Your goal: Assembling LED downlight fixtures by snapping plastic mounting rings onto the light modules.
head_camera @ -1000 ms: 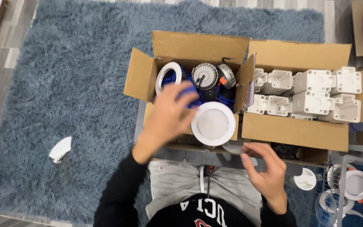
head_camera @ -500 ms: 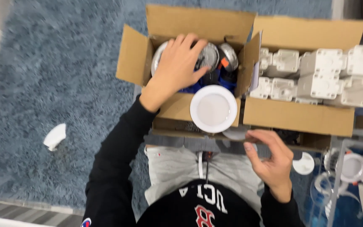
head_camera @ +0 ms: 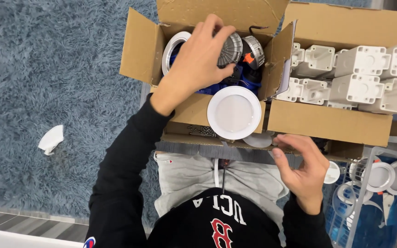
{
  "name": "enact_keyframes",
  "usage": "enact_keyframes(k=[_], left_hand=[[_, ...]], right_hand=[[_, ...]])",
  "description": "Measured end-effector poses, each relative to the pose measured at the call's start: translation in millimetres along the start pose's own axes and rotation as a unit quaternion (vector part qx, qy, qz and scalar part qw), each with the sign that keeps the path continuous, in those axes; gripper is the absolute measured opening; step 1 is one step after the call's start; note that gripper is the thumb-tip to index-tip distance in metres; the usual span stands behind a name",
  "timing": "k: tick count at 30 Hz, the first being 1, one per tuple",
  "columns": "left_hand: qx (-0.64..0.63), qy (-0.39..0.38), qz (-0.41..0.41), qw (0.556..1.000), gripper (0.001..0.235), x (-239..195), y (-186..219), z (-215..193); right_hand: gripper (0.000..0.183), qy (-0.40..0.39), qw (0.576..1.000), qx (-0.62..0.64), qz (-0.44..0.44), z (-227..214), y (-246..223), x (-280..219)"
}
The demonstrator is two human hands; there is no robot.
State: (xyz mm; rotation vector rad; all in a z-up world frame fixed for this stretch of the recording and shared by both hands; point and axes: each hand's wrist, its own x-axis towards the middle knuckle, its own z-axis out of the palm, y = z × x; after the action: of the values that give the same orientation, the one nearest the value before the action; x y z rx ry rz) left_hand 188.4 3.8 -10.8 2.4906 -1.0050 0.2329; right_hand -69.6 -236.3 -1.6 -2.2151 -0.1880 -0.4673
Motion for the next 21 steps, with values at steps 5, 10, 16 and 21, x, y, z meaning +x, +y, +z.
enact_keyframes(k=[5, 10, 16, 21], left_hand=[[-0.093, 0.045, 0.01, 0.995, 0.072, -22.9, 15.2, -45.1], [-0.147, 0.071, 0.016, 0.986, 0.074, -49.7, 44.7, -78.9], [-0.112, 0.076, 0.07, 0.988, 0.09, -81.2, 74.4, -63.9], [-0.026, 0.061, 0.089, 0.994, 0.097, -89.0, 99.1, -54.3]], right_hand=[[0.017, 0.006, 1.0, 0.005, -0.017, 6.2, -2.9, 11.9], [0.026, 0.0, 0.998, 0.021, -0.059, 13.3, -6.9, 31.2], [0.044, 0.033, 0.991, 0.099, -0.086, 22.9, -27.8, 56.1], [0.055, 0.0, 0.997, 0.067, -0.048, 27.4, -26.8, 62.1]])
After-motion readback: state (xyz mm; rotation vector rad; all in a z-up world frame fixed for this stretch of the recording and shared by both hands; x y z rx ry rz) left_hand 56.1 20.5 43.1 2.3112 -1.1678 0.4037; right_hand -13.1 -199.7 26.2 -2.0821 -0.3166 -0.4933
